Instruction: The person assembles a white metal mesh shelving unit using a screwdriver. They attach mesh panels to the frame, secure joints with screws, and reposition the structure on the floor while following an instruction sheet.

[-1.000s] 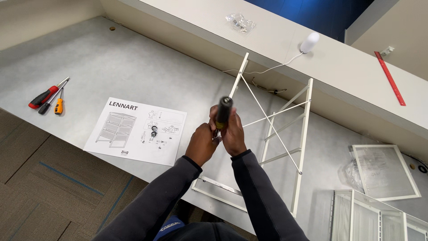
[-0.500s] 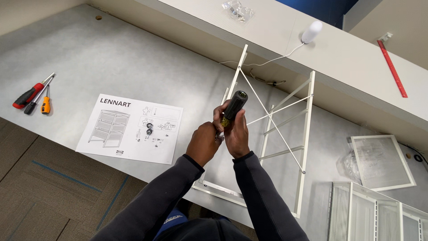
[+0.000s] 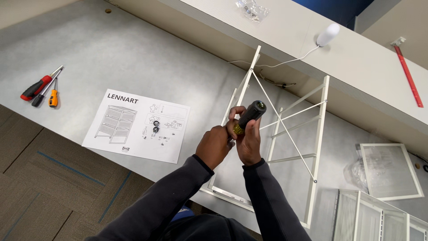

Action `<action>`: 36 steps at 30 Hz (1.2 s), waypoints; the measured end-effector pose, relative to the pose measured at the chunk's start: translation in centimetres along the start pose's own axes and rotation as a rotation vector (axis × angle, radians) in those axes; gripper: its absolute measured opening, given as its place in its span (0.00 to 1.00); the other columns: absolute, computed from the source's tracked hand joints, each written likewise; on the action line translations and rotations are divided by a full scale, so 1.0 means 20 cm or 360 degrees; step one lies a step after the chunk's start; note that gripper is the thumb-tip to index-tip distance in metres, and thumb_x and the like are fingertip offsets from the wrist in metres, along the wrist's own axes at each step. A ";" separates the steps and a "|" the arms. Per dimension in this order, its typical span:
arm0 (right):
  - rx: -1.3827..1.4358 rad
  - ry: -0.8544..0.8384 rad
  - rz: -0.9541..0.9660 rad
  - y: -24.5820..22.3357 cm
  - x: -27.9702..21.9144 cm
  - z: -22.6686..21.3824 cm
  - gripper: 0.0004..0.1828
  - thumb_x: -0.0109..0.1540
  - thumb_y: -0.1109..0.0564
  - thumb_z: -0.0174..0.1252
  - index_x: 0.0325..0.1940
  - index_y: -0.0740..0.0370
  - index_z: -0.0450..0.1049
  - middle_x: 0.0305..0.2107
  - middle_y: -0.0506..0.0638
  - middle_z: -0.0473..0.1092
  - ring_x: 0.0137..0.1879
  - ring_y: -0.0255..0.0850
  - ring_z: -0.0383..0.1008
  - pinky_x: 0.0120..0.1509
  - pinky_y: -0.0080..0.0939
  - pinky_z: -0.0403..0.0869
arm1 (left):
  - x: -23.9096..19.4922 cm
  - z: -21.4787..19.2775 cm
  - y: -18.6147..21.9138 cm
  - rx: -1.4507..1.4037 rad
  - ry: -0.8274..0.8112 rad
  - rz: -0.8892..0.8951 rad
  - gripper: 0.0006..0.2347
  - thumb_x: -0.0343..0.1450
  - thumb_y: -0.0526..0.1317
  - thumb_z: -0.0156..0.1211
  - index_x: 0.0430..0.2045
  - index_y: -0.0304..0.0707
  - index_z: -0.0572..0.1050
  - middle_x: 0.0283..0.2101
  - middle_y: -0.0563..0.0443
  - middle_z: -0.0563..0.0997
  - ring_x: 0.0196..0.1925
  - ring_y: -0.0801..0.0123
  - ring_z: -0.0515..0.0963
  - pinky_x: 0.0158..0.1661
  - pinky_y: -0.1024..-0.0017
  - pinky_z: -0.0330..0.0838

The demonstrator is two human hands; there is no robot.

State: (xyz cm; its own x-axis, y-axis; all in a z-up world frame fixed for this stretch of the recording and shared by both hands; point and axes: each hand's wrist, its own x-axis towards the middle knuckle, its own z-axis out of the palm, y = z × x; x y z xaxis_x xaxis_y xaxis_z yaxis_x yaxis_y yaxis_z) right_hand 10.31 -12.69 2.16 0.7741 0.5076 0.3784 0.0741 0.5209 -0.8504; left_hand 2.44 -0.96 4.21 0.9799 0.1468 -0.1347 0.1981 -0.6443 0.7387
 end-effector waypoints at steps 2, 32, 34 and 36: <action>-0.0031 -0.0005 0.0003 -0.05 0.01 0.03 0.35 0.79 0.25 0.34 0.72 0.54 0.59 0.56 0.59 0.68 0.27 0.36 0.68 0.41 0.38 0.71 | -0.02 -0.03 0.03 -0.0033 -0.0005 -0.0012 0.11 0.79 0.35 0.72 0.45 0.19 0.83 0.38 0.32 0.86 0.47 0.33 0.93 0.39 0.52 0.90; -0.0013 0.0096 -0.0062 0.01 -0.03 -0.04 0.32 0.82 0.33 0.40 0.79 0.57 0.55 0.46 0.56 0.69 0.31 0.38 0.74 0.44 0.43 0.74 | 0.01 -0.01 -0.01 0.0378 -0.0179 0.0226 0.11 0.79 0.35 0.72 0.50 0.21 0.83 0.37 0.33 0.86 0.42 0.38 0.94 0.36 0.55 0.90; 0.0009 0.0099 -0.0095 0.01 -0.03 -0.04 0.31 0.82 0.39 0.43 0.85 0.55 0.49 0.46 0.58 0.69 0.29 0.39 0.72 0.43 0.44 0.75 | 0.01 -0.02 -0.01 0.0374 -0.0187 0.0223 0.12 0.79 0.35 0.72 0.51 0.20 0.83 0.38 0.32 0.86 0.42 0.38 0.94 0.37 0.55 0.90; 0.0011 0.0014 0.0000 -0.06 -0.03 -0.02 0.34 0.82 0.31 0.33 0.69 0.62 0.66 0.47 0.59 0.73 0.36 0.43 0.81 0.49 0.45 0.79 | 0.01 -0.01 -0.01 0.0334 -0.0203 0.0218 0.13 0.80 0.36 0.72 0.50 0.19 0.82 0.38 0.30 0.87 0.42 0.36 0.94 0.37 0.53 0.90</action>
State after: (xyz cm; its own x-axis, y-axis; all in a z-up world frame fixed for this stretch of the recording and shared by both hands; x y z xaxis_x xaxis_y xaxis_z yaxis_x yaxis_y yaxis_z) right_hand 10.00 -13.82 2.87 0.7796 0.5014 0.3753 0.0700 0.5257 -0.8478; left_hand 2.50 -0.56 4.17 0.9901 -0.0396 -0.1349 0.0506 -0.7948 0.6047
